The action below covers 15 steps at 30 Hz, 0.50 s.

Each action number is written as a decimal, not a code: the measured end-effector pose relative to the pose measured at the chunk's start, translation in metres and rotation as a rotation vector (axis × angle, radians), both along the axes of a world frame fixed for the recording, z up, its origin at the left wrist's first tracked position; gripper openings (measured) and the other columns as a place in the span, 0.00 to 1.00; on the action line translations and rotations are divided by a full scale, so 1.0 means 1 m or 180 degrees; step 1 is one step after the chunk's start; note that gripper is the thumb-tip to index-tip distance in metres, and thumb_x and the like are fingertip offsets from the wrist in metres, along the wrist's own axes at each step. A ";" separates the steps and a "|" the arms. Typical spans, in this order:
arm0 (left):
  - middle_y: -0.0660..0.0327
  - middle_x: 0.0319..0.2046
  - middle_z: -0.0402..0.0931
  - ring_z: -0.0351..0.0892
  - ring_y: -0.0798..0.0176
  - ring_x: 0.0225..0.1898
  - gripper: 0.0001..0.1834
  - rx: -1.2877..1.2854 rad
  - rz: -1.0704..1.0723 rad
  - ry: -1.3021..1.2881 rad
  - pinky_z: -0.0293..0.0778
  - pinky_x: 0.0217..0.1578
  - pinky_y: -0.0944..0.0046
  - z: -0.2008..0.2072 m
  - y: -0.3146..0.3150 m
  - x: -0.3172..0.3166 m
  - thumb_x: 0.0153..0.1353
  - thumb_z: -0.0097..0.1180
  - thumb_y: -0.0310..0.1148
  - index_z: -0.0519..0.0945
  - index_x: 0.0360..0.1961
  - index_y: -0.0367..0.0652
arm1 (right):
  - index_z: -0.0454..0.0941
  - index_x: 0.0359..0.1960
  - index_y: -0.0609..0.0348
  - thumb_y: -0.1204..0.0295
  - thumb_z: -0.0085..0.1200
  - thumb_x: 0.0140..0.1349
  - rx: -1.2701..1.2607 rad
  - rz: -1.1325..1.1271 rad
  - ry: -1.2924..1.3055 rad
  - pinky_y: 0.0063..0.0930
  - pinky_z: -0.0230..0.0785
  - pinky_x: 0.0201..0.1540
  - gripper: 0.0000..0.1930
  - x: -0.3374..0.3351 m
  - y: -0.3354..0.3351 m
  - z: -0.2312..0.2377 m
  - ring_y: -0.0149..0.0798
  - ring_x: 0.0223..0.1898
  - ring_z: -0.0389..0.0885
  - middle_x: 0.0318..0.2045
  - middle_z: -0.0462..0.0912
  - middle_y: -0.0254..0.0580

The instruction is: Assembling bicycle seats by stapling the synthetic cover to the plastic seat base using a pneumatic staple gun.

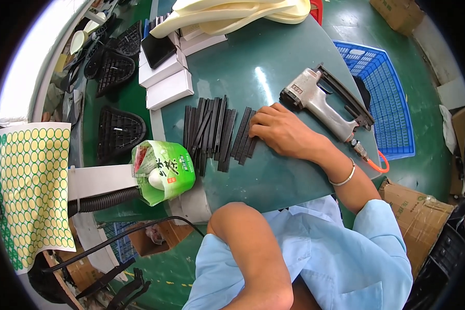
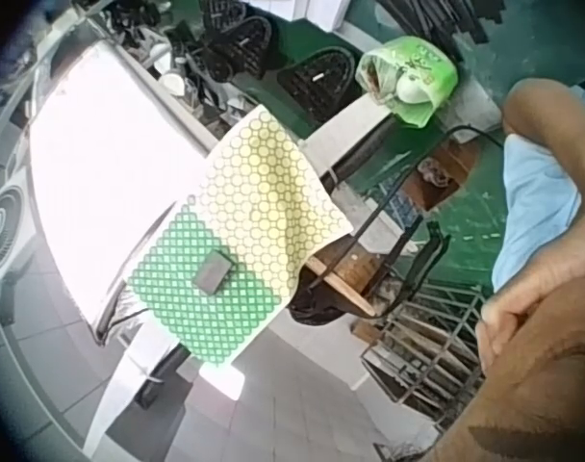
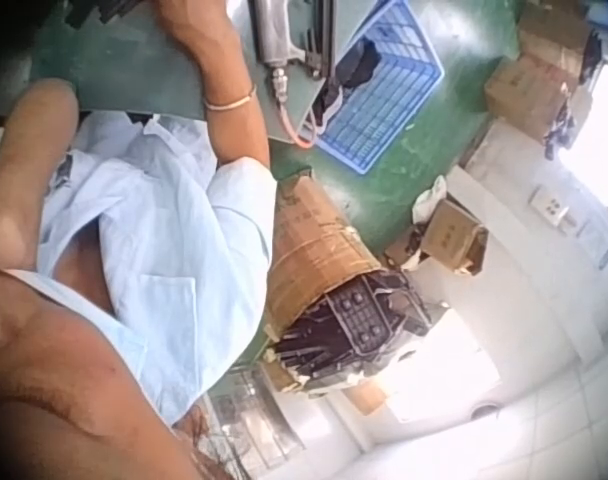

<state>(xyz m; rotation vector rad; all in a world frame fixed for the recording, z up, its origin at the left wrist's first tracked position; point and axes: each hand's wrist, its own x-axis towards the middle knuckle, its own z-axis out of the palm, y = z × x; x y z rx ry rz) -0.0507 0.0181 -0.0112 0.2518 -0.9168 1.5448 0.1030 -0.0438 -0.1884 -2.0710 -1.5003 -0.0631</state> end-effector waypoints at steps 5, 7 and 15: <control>0.56 0.43 0.70 0.67 0.57 0.50 0.09 -0.0083 0.0046 -0.0023 0.62 0.53 0.55 0.001 0.001 -0.001 0.59 0.50 0.22 0.75 0.42 0.35 | 0.71 0.47 0.56 0.71 0.55 0.55 0.0234 -0.0566 0.0162 0.36 0.62 0.52 0.17 -0.002 0.001 0.003 0.47 0.51 0.69 0.48 0.72 0.46; 0.57 0.43 0.70 0.66 0.58 0.50 0.09 -0.0053 0.0189 -0.0017 0.62 0.53 0.56 0.000 0.001 -0.002 0.59 0.50 0.22 0.75 0.42 0.36 | 0.69 0.53 0.55 0.67 0.57 0.56 0.0437 -0.0822 0.0281 0.37 0.61 0.54 0.23 -0.004 0.002 0.003 0.51 0.54 0.67 0.52 0.70 0.50; 0.60 0.42 0.69 0.66 0.60 0.49 0.10 0.0094 -0.0406 -0.0159 0.61 0.53 0.58 -0.002 0.000 -0.002 0.58 0.51 0.22 0.75 0.42 0.37 | 0.55 0.66 0.47 0.43 0.66 0.37 -0.0143 -0.0719 0.0280 0.57 0.47 0.62 0.53 -0.022 0.010 -0.003 0.58 0.62 0.58 0.61 0.59 0.59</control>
